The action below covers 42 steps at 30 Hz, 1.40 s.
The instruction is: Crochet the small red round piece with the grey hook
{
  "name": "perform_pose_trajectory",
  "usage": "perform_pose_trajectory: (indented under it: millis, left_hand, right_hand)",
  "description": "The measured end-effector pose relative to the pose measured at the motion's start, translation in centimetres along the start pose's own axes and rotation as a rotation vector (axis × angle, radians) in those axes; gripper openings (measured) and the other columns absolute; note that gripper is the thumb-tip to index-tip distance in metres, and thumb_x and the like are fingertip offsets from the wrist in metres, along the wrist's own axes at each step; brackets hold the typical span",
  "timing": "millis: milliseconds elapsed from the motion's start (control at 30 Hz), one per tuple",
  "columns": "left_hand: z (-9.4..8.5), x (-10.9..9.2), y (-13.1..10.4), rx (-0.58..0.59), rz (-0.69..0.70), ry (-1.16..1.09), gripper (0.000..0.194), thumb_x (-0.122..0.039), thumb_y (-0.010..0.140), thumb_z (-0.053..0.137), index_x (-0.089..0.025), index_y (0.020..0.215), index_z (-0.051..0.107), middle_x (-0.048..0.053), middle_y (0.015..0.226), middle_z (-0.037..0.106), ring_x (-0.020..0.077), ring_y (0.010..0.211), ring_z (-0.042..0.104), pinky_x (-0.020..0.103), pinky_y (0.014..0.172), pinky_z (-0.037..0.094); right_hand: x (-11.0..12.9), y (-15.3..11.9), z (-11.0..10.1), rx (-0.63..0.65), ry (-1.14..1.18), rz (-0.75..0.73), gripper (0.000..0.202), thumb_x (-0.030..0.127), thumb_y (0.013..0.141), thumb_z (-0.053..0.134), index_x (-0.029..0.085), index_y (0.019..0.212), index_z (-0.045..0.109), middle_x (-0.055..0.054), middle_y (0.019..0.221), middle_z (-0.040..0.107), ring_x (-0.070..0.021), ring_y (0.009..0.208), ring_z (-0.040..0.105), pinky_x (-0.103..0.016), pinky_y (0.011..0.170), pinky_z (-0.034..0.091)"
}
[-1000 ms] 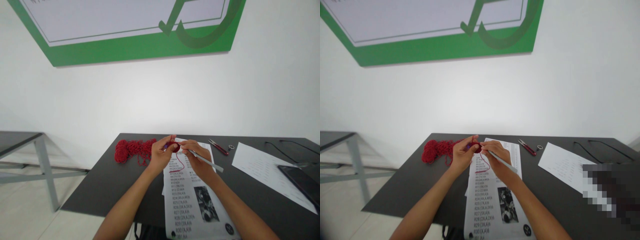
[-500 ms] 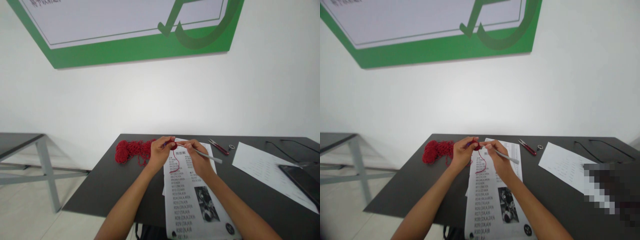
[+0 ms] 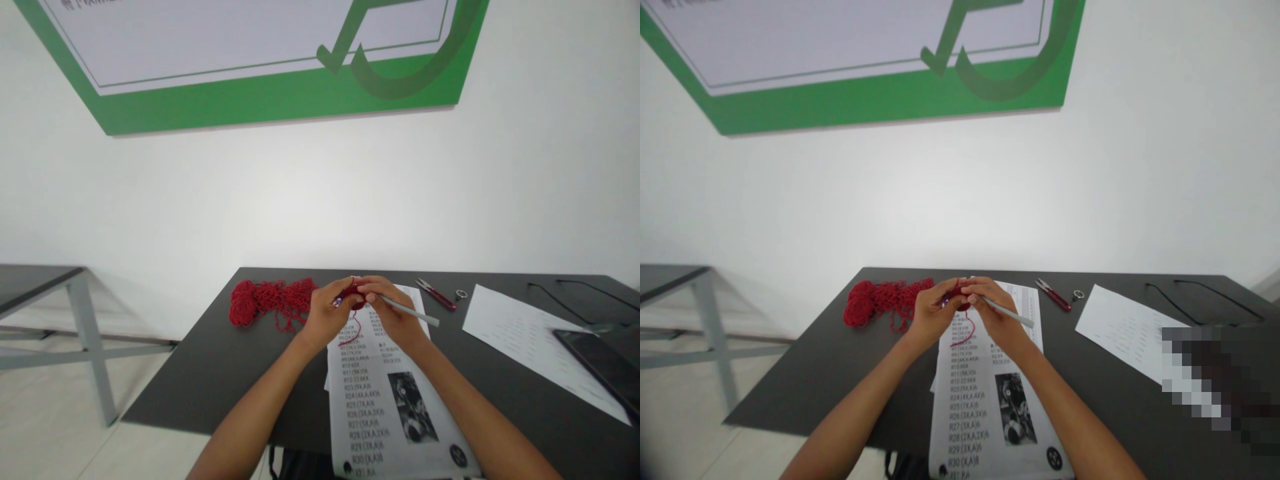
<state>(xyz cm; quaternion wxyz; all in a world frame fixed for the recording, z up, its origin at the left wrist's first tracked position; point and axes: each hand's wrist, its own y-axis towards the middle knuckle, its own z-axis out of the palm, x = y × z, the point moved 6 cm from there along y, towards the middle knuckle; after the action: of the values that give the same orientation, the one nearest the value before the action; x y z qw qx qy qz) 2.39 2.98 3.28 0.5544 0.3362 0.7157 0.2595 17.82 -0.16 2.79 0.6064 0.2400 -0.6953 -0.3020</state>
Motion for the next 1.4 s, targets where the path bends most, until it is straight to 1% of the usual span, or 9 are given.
perform_pose_trajectory:
  millis: [267,433,600,733,900,967,1167,1267,1400]
  left_hand:
    - [0.3,-1.0,-0.4,0.014,0.242,0.136,0.035,-0.017,0.093,0.064,-0.018,0.128,0.067,0.01,0.099,0.077,0.0181,0.083,0.073,0.03,0.074,0.062]
    - [0.6,-1.9,-0.7,0.056,0.29,0.326,0.041,-0.016,0.092,0.062,-0.017,0.133,0.063,0.013,0.105,0.077,0.0215,0.089,0.071,0.037,0.08,0.061]
    - [0.5,-1.5,-0.6,0.007,0.15,0.137,0.042,-0.011,0.083,0.067,-0.017,0.125,0.068,0.014,0.115,0.076,0.0239,0.099,0.073,0.038,0.088,0.061]
    - [0.5,-0.7,-0.2,0.032,0.035,-0.062,0.035,-0.019,0.082,0.074,-0.016,0.117,0.074,0.014,0.114,0.077,0.0247,0.098,0.075,0.038,0.089,0.06]
    - [0.4,1.7,0.0,0.024,-0.268,-0.19,0.033,-0.033,0.089,0.069,-0.013,0.114,0.076,0.01,0.095,0.081,0.0217,0.08,0.075,0.034,0.076,0.062]
    - [0.2,1.9,0.0,0.004,-0.263,-0.164,0.034,-0.031,0.085,0.072,-0.013,0.113,0.077,0.008,0.089,0.08,0.0197,0.074,0.074,0.032,0.072,0.061]
    - [0.2,0.5,-0.3,-0.084,-0.142,-0.073,0.027,-0.026,0.081,0.076,-0.02,0.108,0.08,0.006,0.087,0.08,0.0191,0.075,0.073,0.031,0.072,0.061]
    - [1.0,1.1,-0.7,-0.113,-0.356,-0.342,0.031,-0.035,0.079,0.08,-0.017,0.105,0.08,0.007,0.089,0.08,0.0186,0.072,0.072,0.03,0.067,0.062]
    - [2.4,2.0,-1.2,-0.072,-0.59,-0.748,0.041,-0.044,0.074,0.085,-0.014,0.101,0.079,0.008,0.085,0.078,0.0154,0.07,0.07,0.027,0.067,0.059]
  right_hand:
    - [1.3,-0.8,0.5,-0.044,-0.281,-0.141,0.015,0.028,0.099,0.058,0.026,0.102,0.073,-0.006,0.106,0.074,-0.0209,0.098,0.072,-0.036,0.087,0.061]
    - [1.4,-1.6,1.0,-0.067,-0.395,-0.207,0.018,0.022,0.099,0.055,0.025,0.109,0.069,-0.008,0.11,0.072,-0.022,0.101,0.071,-0.039,0.089,0.061]
    - [1.7,-1.9,1.4,-0.04,-0.49,-0.3,0.019,0.018,0.097,0.058,0.023,0.113,0.067,-0.011,0.112,0.07,-0.0238,0.104,0.069,-0.042,0.092,0.059]
    - [1.5,-1.3,1.1,-0.028,-0.343,-0.15,0.016,0.023,0.1,0.053,0.024,0.104,0.068,-0.008,0.104,0.071,-0.0218,0.099,0.069,-0.039,0.089,0.057]
    - [1.1,-0.6,0.5,-0.08,-0.156,0.032,0.021,0.034,0.101,0.052,0.023,0.09,0.067,-0.003,0.088,0.07,-0.0205,0.085,0.068,-0.034,0.075,0.054]
    - [1.0,-0.6,0.5,-0.081,-0.144,0.047,0.022,0.036,0.101,0.053,0.023,0.09,0.067,-0.004,0.088,0.071,-0.021,0.085,0.068,-0.034,0.074,0.054]
    - [0.6,-1.4,0.7,-0.088,-0.331,-0.084,0.019,0.031,0.1,0.053,0.027,0.101,0.071,-0.006,0.101,0.071,-0.0226,0.094,0.069,-0.038,0.083,0.057]
    - [0.2,-2.0,0.7,-0.1,-0.474,-0.206,0.022,0.026,0.097,0.059,0.03,0.115,0.071,-0.007,0.112,0.07,-0.0243,0.102,0.068,-0.04,0.087,0.059]
    - [0.8,-2.1,0.6,-0.076,-0.438,-0.297,0.023,0.023,0.094,0.064,0.031,0.115,0.071,-0.006,0.113,0.071,-0.0233,0.103,0.069,-0.04,0.088,0.06]
